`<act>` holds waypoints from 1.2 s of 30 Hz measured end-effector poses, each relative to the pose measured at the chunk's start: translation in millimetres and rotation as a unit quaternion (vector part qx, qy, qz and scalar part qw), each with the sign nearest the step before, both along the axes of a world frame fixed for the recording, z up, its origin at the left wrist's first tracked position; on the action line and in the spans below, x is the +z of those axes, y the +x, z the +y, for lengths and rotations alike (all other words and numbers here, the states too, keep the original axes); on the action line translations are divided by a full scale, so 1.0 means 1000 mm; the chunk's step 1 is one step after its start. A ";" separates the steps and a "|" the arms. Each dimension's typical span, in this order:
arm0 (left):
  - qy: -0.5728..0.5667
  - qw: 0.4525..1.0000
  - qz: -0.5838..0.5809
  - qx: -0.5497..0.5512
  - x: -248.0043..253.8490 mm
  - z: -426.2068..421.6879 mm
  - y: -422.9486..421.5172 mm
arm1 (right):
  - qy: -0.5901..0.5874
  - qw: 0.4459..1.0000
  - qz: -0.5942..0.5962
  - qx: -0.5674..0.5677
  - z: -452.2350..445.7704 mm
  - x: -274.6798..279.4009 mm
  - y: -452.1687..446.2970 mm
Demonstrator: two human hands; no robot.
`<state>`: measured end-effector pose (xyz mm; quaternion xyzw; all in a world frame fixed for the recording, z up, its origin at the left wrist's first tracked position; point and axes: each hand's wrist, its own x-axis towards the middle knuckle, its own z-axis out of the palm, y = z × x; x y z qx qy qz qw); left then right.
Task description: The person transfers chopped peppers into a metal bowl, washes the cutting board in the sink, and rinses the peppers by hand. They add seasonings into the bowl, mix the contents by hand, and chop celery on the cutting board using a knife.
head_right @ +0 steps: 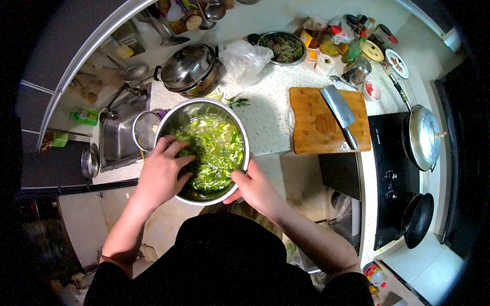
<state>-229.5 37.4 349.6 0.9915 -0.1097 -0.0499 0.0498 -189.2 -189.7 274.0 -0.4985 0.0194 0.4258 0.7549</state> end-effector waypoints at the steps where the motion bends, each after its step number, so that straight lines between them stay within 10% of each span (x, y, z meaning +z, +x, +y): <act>1: 0.073 0.997 -0.018 0.017 0.006 -0.001 -0.006 | -0.008 1.000 0.004 -0.011 0.001 0.002 0.000; 10: -0.023 0.982 0.107 0.156 -0.061 0.031 0.002 | -0.005 0.999 0.036 0.025 0.039 -0.018 -0.013; 12: -0.236 0.970 0.018 0.059 -0.065 0.044 -0.018 | 0.005 0.999 0.035 0.028 0.053 -0.021 -0.020; 15: -0.193 0.980 -0.046 0.031 -0.043 0.059 -0.052 | -0.013 0.999 0.029 0.029 0.078 -0.027 -0.036; 19: -0.042 0.961 0.034 0.272 -0.044 0.082 -0.080 | -0.024 0.997 0.016 0.068 0.117 -0.024 -0.061; 27: -0.194 0.971 0.074 0.117 -0.098 0.196 -0.164 | -0.060 0.994 0.030 0.086 0.238 -0.043 -0.137; 29: -0.046 0.988 -0.016 0.148 -0.085 0.230 -0.201 | -0.094 0.991 0.036 0.086 0.267 -0.046 -0.157; 34: -0.080 0.955 -0.051 0.281 -0.070 0.310 -0.237 | -0.087 0.991 0.042 0.091 0.344 -0.048 -0.204; 36: -0.069 0.932 0.071 0.349 -0.075 0.333 -0.236 | -0.085 0.992 0.045 0.084 0.372 -0.052 -0.214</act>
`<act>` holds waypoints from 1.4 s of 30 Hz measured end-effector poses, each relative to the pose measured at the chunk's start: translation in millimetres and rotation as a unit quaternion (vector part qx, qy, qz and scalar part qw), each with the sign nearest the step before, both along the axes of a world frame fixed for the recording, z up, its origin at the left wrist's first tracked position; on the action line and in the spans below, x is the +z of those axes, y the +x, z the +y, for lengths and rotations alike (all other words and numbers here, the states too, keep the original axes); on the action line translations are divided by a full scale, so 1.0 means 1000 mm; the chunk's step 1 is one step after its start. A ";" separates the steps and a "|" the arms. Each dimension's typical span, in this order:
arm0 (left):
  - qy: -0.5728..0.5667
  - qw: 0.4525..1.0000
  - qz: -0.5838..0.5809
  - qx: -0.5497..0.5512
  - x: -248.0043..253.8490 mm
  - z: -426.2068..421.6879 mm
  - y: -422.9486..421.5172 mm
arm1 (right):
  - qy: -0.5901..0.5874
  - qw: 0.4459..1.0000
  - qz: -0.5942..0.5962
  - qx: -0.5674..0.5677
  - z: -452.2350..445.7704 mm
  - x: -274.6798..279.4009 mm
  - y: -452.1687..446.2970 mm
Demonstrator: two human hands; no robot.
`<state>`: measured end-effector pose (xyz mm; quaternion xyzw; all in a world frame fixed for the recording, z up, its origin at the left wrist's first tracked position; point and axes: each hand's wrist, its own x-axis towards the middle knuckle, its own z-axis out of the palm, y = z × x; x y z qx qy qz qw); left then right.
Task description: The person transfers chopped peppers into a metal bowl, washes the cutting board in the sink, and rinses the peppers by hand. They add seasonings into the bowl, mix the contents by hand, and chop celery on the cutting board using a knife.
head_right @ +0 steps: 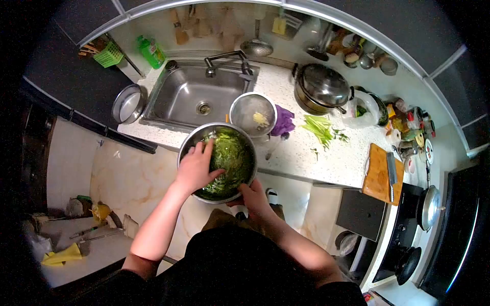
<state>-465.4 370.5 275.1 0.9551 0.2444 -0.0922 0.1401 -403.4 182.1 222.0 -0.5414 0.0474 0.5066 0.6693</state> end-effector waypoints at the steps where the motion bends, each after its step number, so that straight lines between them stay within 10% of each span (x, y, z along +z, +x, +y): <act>1: -0.015 0.995 -0.080 -0.049 -0.016 0.017 -0.006 | 0.016 1.000 -0.001 0.009 0.013 -0.007 -0.002; 4: -0.137 0.983 -0.089 -0.087 -0.034 0.061 -0.022 | 0.044 0.999 0.003 0.004 0.050 -0.020 -0.004; 22: 0.047 0.995 0.012 -0.089 -0.113 0.215 0.022 | 0.053 0.999 0.004 0.000 0.205 -0.135 0.031; 27: 0.048 0.962 -0.215 -0.162 -0.148 0.260 0.000 | -0.028 0.996 -0.083 0.035 0.212 -0.238 0.012; 31: 0.006 0.947 -0.319 0.024 -0.160 0.284 -0.010 | -0.016 0.998 0.036 -0.053 0.217 -0.153 0.027; 34: -0.174 0.940 -0.259 0.139 -0.207 0.316 -0.017 | 0.001 0.997 0.046 -0.057 0.215 -0.158 0.030; 36: -0.487 0.795 0.029 0.361 -0.215 0.327 -0.008 | -0.003 0.999 -0.017 -0.030 0.218 -0.194 0.022; 37: -0.547 0.781 0.047 0.297 -0.220 0.331 -0.010 | -0.007 0.999 -0.017 -0.049 0.218 -0.187 0.023; 42: -0.459 0.867 0.000 0.195 -0.212 0.340 0.007 | -0.089 0.992 -0.057 -0.064 0.190 -0.195 0.058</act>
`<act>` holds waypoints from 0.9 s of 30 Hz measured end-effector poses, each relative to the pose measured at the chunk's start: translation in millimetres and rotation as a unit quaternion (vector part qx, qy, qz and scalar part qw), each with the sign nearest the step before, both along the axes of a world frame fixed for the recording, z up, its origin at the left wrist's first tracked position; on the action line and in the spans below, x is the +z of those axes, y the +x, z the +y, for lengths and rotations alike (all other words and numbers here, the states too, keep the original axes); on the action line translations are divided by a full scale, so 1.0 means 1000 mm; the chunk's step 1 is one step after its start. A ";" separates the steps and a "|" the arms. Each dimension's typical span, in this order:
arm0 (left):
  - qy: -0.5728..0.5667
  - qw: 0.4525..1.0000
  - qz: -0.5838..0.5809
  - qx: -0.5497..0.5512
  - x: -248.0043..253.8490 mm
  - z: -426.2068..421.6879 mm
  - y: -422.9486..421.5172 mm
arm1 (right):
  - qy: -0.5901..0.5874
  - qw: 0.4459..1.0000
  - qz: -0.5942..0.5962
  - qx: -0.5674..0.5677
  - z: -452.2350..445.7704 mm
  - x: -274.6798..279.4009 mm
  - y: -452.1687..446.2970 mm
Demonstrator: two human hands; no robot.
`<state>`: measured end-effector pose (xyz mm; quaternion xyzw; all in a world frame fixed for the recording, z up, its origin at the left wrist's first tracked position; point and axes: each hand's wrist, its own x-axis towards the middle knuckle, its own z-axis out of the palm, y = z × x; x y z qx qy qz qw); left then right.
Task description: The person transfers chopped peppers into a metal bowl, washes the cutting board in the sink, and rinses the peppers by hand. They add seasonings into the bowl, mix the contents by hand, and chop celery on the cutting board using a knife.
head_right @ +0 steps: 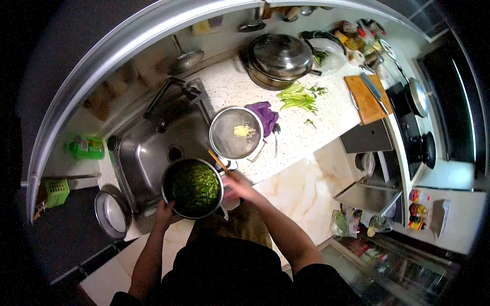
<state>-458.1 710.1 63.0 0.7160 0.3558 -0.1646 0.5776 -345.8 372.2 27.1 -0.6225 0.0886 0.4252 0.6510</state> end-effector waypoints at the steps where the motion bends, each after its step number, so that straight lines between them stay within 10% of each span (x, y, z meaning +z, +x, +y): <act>1: -0.003 1.000 -0.002 -0.011 0.000 0.004 0.003 | 0.064 0.982 0.103 -0.148 -0.007 0.016 0.009; 7: 0.039 0.998 -0.021 -0.037 0.020 0.023 0.005 | 0.285 0.797 0.214 -0.488 0.000 -0.047 0.052; 13: 0.029 0.999 -0.014 -0.026 0.026 0.042 -0.004 | 0.236 0.781 0.186 -0.547 -0.003 -0.065 0.112; 15: 0.012 1.000 -0.001 0.001 0.024 0.046 -0.007 | 0.264 0.794 0.176 -0.519 -0.012 -0.051 0.124; 18: 0.042 0.997 -0.055 -0.031 -0.004 0.063 -0.017 | -0.093 0.949 -0.136 -0.269 -0.014 -0.034 0.086; 21: 0.042 0.998 -0.035 -0.022 -0.009 0.059 -0.014 | -0.416 0.786 -0.450 0.076 0.007 0.006 0.014; 23: 0.014 0.999 -0.026 0.040 -0.001 0.043 -0.007 | -0.422 0.727 -0.537 0.066 0.013 -0.008 -0.007; 27: -0.012 0.999 -0.020 0.032 -0.014 0.046 -0.007 | -0.448 0.732 -0.491 0.149 0.007 -0.024 -0.002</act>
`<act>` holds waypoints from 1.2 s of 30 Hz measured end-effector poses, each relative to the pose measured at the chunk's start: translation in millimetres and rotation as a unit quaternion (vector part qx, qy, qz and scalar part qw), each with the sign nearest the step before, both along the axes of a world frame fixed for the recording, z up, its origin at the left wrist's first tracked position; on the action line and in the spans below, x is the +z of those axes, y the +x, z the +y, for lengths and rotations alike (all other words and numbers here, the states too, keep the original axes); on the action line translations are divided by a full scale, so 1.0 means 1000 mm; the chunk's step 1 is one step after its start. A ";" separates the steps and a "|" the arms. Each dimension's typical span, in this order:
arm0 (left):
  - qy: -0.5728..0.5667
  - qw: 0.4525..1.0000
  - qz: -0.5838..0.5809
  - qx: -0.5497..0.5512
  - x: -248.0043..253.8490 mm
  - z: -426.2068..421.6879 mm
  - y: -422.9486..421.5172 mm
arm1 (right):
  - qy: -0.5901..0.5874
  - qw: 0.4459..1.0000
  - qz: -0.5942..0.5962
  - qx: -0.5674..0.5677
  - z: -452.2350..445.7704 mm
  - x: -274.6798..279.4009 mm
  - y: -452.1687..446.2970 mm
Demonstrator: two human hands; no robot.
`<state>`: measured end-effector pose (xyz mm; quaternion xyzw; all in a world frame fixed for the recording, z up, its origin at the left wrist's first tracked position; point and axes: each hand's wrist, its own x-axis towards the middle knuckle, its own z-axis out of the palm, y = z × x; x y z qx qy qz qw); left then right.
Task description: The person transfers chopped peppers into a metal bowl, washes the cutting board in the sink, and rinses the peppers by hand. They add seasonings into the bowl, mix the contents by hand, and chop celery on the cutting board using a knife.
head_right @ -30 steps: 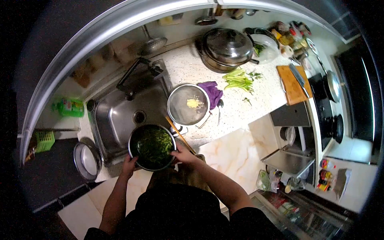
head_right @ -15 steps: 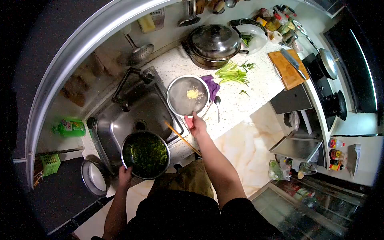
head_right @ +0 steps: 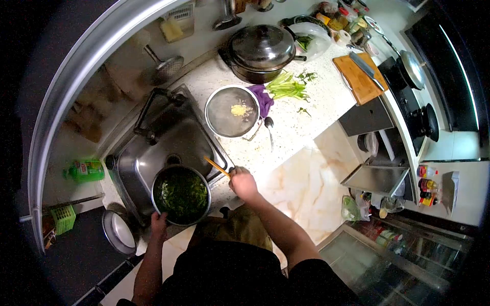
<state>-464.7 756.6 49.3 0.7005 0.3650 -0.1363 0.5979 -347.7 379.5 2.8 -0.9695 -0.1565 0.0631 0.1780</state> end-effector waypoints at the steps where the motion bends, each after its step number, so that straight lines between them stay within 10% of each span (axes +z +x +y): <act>1: 0.016 1.000 0.007 0.000 -0.014 0.004 0.000 | 0.047 0.999 0.008 0.006 -0.013 0.011 0.004; 4: 0.040 0.999 0.025 -0.019 -0.003 -0.018 0.013 | 0.194 0.974 -0.057 -0.106 -0.080 0.067 0.014; 16: -0.016 0.996 0.075 -0.039 -0.009 -0.142 0.067 | 0.001 0.948 -0.137 -0.289 -0.220 0.028 0.090; 22: -0.068 0.986 0.138 -0.065 -0.023 -0.192 0.094 | 0.331 0.918 0.074 -0.206 -0.119 0.081 0.025; 28: -0.082 0.991 0.008 -0.105 -0.026 -0.219 0.112 | 0.069 0.996 -0.050 0.035 -0.054 0.087 0.045; 33: -0.044 0.988 0.030 -0.143 -0.010 -0.215 0.124 | -0.076 0.996 0.034 -0.031 -0.021 0.067 0.081; 36: 0.275 0.928 -0.196 -0.156 -0.011 -0.212 0.125 | -0.082 0.995 0.053 -0.037 -0.013 0.036 0.078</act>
